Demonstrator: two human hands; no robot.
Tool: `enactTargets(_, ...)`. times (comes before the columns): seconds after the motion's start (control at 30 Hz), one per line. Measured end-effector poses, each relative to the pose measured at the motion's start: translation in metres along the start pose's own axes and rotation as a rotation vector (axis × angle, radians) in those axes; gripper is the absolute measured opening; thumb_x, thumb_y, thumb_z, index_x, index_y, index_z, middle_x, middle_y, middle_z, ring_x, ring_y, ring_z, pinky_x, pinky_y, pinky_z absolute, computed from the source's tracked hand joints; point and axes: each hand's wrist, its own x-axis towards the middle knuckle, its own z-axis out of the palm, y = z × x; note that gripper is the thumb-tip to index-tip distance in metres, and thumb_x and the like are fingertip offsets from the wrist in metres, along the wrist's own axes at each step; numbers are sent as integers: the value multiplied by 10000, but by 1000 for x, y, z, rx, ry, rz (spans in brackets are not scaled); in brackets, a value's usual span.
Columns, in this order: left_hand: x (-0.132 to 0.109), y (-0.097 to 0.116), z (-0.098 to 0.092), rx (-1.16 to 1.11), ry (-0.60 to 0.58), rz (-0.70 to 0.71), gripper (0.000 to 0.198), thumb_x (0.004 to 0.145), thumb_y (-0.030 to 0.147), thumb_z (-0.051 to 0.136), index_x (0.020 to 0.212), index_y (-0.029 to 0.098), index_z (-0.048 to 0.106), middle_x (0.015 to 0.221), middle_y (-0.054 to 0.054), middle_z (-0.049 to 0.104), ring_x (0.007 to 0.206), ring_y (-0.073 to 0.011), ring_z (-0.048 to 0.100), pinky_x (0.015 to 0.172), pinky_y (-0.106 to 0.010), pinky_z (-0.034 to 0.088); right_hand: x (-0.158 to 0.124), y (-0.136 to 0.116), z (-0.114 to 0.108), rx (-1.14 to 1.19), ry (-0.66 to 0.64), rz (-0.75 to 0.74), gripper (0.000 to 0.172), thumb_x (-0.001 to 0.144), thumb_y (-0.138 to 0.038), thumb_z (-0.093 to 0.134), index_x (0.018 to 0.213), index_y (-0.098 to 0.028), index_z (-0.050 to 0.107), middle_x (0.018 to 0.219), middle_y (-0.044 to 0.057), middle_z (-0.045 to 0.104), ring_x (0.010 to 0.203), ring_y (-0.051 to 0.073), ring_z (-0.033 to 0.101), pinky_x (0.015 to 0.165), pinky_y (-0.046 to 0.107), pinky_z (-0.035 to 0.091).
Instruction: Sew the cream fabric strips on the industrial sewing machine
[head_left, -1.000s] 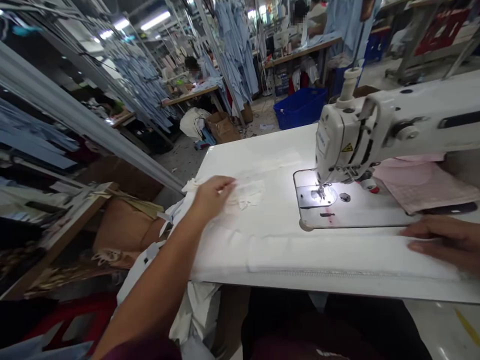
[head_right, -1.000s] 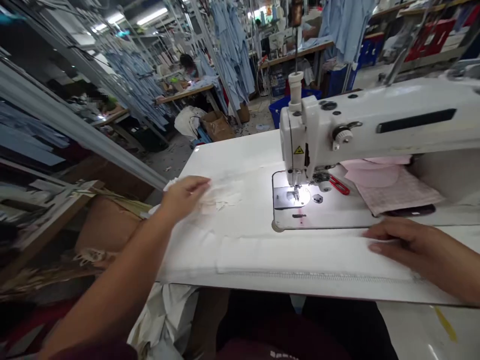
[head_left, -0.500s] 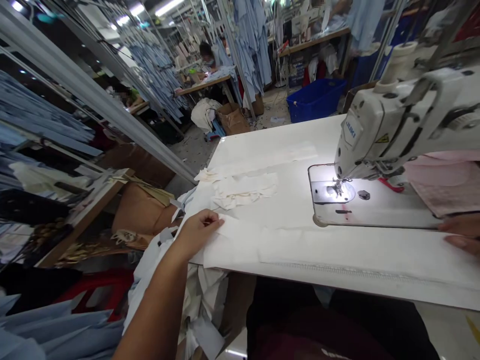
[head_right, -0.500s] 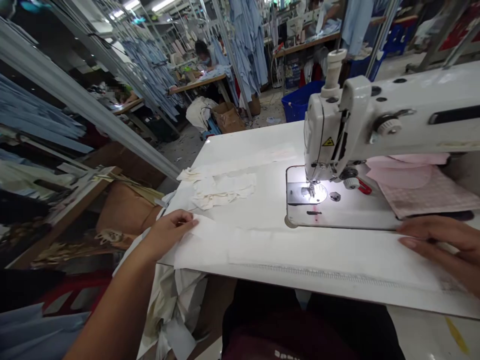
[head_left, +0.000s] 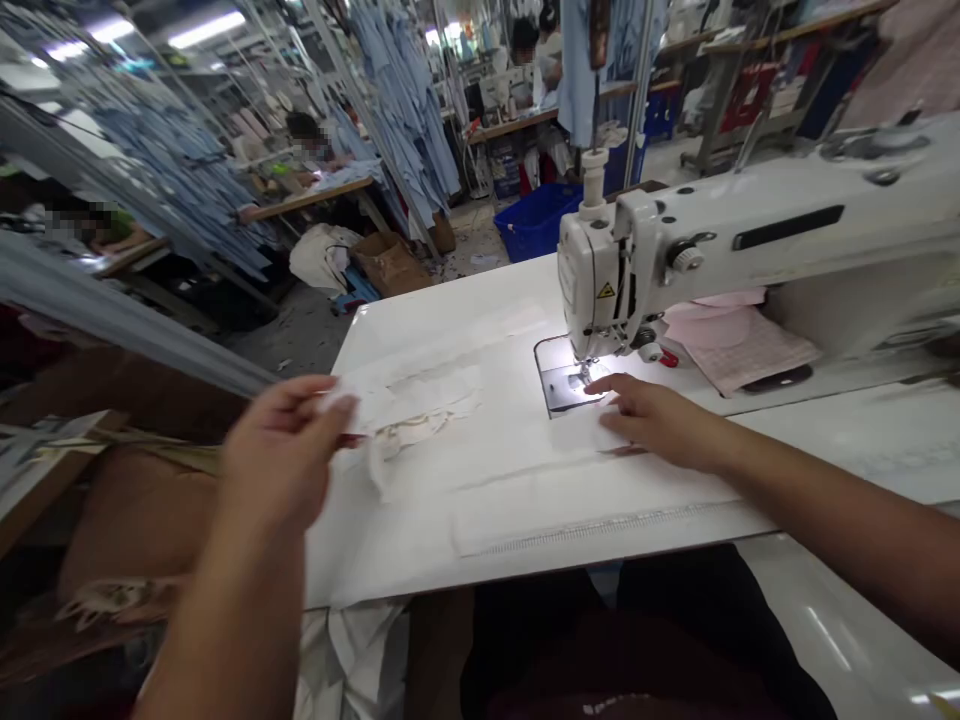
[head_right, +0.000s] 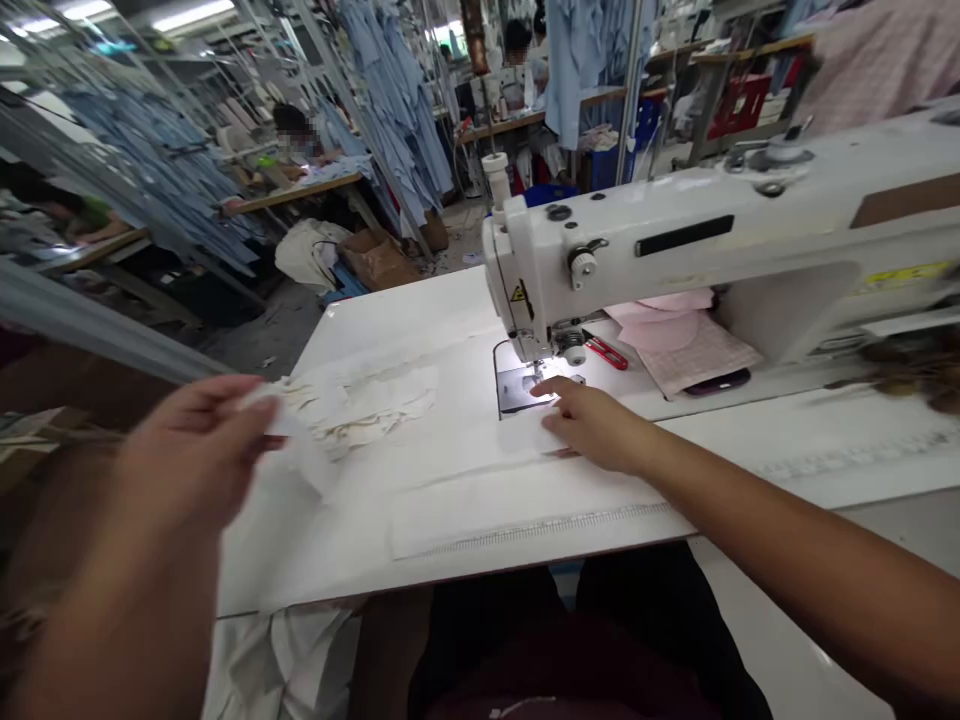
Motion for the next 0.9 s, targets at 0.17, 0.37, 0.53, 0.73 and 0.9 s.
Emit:
enactTargets(0.17, -31, 14, 103, -51, -527, -48, 258, 644, 329, 668, 830, 179, 572, 591, 69, 423, 479, -69, 468, 460, -238, 536, 2, 1, 2, 119, 24, 32, 349, 872, -242, 415, 1213, -191, 466, 658, -36, 462, 594, 122, 504, 571, 256, 467)
enactTargets(0.37, -50, 23, 155, -13, -880, 23, 130, 796, 232, 532, 923, 207, 537, 703, 22, 579, 644, -130, 609, 617, -317, 568, 2, 5, -2, 80, 69, 6, 347, 908, -319, 369, 1218, -197, 466, 687, -22, 534, 639, 136, 522, 618, 274, 426)
enactTargets(0.53, -46, 19, 160, -191, -954, -147, 121, 864, 232, 438, 956, 188, 504, 887, -63, 654, 796, -169, 658, 707, -359, 559, 6, 14, 3, 156, 32, -18, 516, 826, -405, 545, 1276, -193, 410, 782, 15, 562, 707, 159, 537, 630, 283, 415)
enactTargets(0.73, -22, 7, 154, -56, -1072, 124, 427, 819, 344, 561, 1211, 250, 420, 1176, -76, 583, 1151, -219, 510, 923, -376, 423, 3, 11, 8, 179, 106, -74, 435, 792, -248, 561, 1218, -248, 468, 915, 39, 552, 790, 164, 528, 651, 286, 397)
enactTargets(0.9, -19, 19, 152, 274, -1205, 176, 228, 793, 429, 557, 873, 224, 612, 825, -2, 617, 787, -178, 574, 669, -284, 424, 3, 16, 12, 398, 50, -167, 431, 828, -247, 498, 1248, -240, 404, 793, -7, 541, 644, 119, 480, 576, 263, 370)
